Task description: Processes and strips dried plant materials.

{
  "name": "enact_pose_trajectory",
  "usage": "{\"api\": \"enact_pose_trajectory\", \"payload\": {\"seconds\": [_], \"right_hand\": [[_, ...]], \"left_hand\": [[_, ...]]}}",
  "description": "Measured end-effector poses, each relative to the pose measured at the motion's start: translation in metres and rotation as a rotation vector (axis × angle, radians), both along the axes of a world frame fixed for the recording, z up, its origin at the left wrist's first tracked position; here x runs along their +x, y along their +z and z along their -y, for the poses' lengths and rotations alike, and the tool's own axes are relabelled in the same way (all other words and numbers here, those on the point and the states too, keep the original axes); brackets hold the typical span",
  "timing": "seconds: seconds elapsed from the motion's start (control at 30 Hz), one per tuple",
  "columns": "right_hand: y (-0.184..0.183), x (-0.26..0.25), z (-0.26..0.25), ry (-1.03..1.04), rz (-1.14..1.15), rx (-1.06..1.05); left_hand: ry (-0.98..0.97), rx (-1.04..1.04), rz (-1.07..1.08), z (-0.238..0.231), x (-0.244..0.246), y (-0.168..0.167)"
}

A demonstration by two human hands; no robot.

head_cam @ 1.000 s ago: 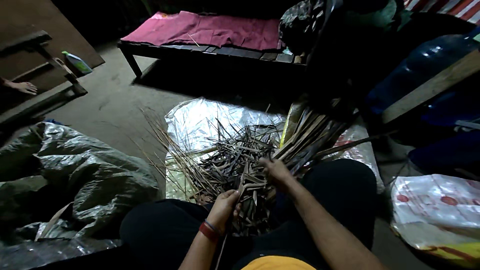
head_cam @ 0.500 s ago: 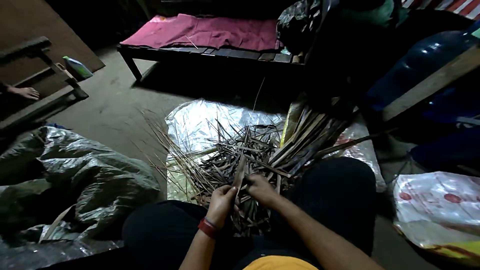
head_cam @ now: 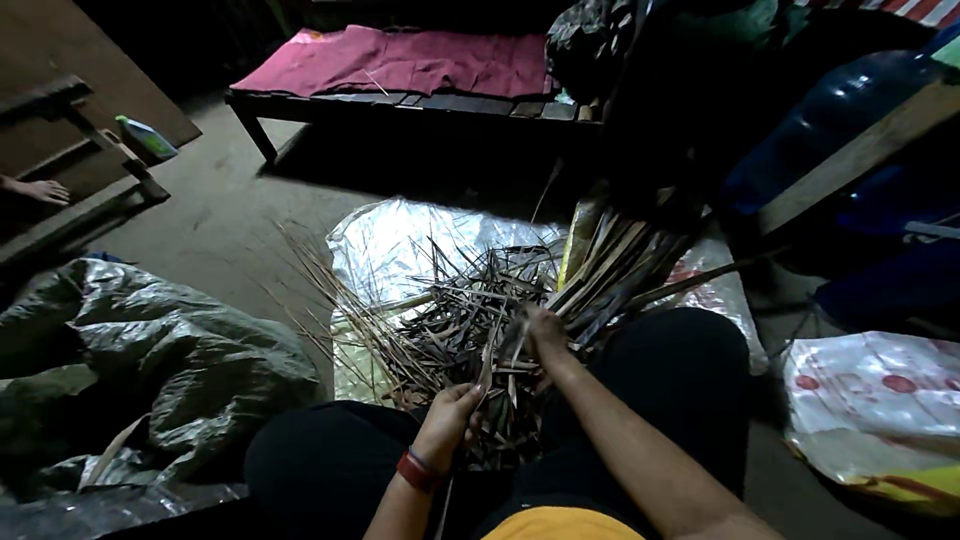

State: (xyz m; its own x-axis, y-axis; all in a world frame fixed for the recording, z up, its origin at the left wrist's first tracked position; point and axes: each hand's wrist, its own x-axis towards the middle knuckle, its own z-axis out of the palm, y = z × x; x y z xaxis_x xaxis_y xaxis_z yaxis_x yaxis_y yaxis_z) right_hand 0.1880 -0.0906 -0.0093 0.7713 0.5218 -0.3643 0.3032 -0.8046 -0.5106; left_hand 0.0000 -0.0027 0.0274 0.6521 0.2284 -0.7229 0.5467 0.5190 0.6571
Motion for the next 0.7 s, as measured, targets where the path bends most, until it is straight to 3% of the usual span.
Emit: {"api": "enact_pose_trajectory", "payload": {"seconds": [0.1,0.17,0.3,0.37,0.53,0.7], "right_hand": [[-0.004,0.02,0.004,-0.272,-0.207,0.098],[0.005,0.009,0.006,-0.326,-0.371,0.204],[0.027,-0.04,0.009,-0.023,-0.649,0.303],[0.028,-0.043,0.004,0.043,-0.568,0.356],[0.021,-0.012,-0.001,-0.145,-0.288,0.396],[0.025,-0.05,0.007,0.347,-0.262,0.012]], "left_hand": [[0.039,0.012,-0.003,-0.001,-0.003,-0.004],[0.052,0.047,-0.015,-0.003,0.002,-0.006],[0.031,0.118,0.012,-0.001,0.017,-0.012],[-0.003,0.17,0.031,-0.001,0.019,-0.011],[-0.061,0.386,0.045,-0.008,0.003,-0.013],[0.037,0.392,-0.013,-0.008,0.008,-0.012]]}}
